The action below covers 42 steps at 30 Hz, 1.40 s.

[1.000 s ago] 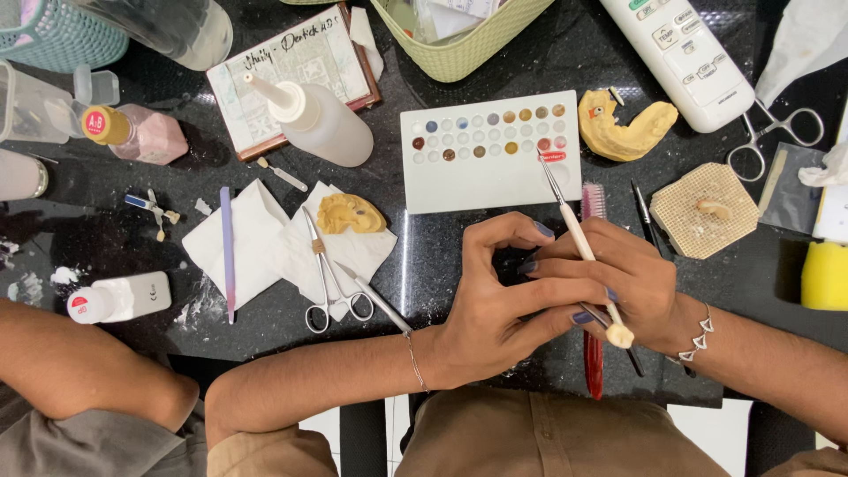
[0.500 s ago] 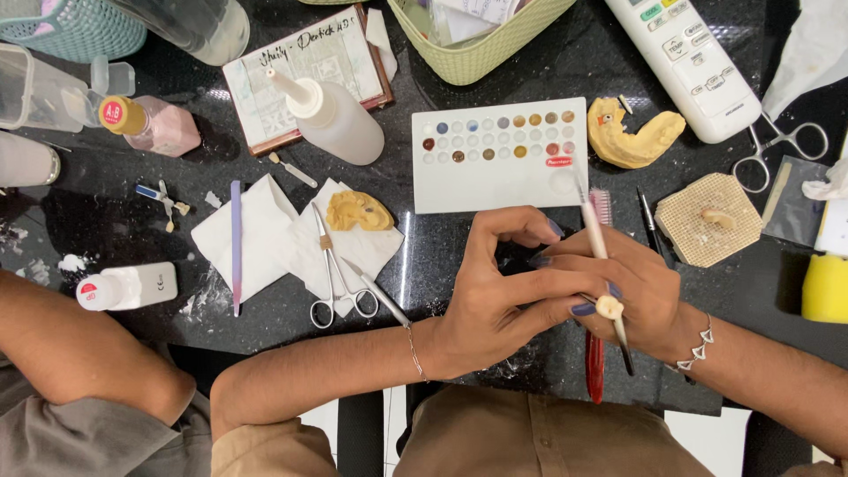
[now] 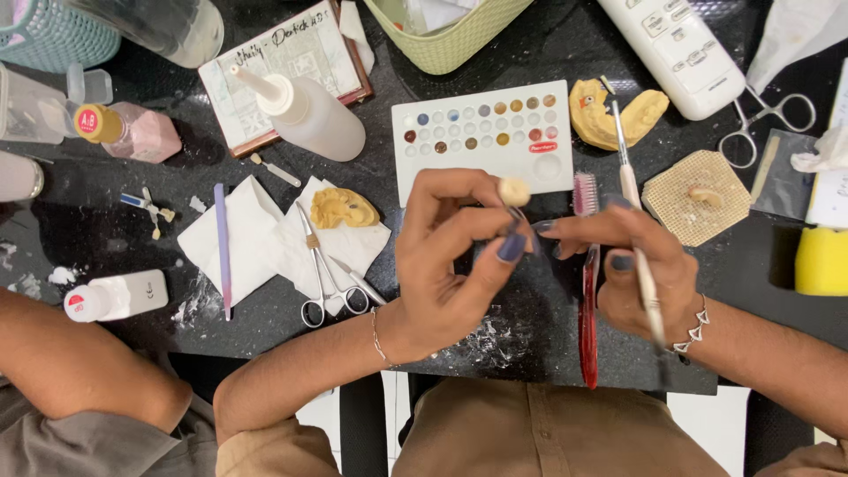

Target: The person holds a small dental crown with tweezers in one hand and uses a fine brush in the other to apply and shape ceramic material on the crown, dipping the brush into a shade palette and adding liquid from a squeeze bottle. They occasionally reposition the crown with the tweezers while continuing to build up the material.

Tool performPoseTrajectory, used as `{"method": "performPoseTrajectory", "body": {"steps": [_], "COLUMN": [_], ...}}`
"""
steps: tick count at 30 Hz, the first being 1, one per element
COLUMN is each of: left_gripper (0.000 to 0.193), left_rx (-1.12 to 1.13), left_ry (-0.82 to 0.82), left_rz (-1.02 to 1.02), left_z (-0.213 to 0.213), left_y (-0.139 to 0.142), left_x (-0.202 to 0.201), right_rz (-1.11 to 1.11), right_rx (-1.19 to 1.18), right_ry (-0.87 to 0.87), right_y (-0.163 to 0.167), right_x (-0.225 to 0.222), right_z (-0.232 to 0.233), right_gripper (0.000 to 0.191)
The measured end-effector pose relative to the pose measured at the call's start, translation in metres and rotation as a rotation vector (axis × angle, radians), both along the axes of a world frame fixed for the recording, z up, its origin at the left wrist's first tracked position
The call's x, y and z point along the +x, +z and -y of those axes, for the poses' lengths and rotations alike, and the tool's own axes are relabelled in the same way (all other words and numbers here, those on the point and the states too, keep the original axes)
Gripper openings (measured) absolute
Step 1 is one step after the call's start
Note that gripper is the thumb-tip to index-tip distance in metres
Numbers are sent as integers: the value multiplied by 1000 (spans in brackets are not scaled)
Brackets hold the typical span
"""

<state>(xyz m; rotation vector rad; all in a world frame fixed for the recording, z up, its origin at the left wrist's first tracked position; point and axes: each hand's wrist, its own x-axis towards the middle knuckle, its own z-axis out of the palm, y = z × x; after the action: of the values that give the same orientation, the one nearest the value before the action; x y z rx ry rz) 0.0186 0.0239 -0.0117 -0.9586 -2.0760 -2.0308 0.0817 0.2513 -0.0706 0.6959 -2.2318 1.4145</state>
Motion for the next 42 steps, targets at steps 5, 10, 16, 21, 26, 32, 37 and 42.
{"method": "performPoseTrajectory", "body": {"steps": [5, 10, 16, 21, 26, 32, 37, 42], "left_gripper": [22, 23, 23, 22, 21, 29, 27, 25], "left_rx": [91, -1, -152, -146, -250, -269, -287, -327], "left_ry": [-73, -143, -154, -122, -100, -132, -105, -94], "left_rz": [211, 229, 139, 222, 335, 229, 320, 331], "left_z": [-4, -4, 6, 15, 23, 24, 23, 22], "left_y": [2, 2, 0, -5, -7, 1, 10, 11], "left_x": [-4, -13, -19, -27, -29, -28, -25, -25], "right_rz": [-32, -80, -32, -161, -92, -45, 28, 67], "right_rx": [-107, -50, -108, 107, 361, 458, 472, 557], "right_ry": [-156, -268, -336, -506, -535, -462, -465, -441], "right_y": [2, 4, 15, 26, 25, 27, 42, 52], "right_x": [8, 5, 1, -16, -17, -12, -21, -21], "right_z": [-6, -11, -12, -17, -19, -22, -16, -12], "right_gripper": [48, 35, 33, 29, 26, 29, 24, 23]}}
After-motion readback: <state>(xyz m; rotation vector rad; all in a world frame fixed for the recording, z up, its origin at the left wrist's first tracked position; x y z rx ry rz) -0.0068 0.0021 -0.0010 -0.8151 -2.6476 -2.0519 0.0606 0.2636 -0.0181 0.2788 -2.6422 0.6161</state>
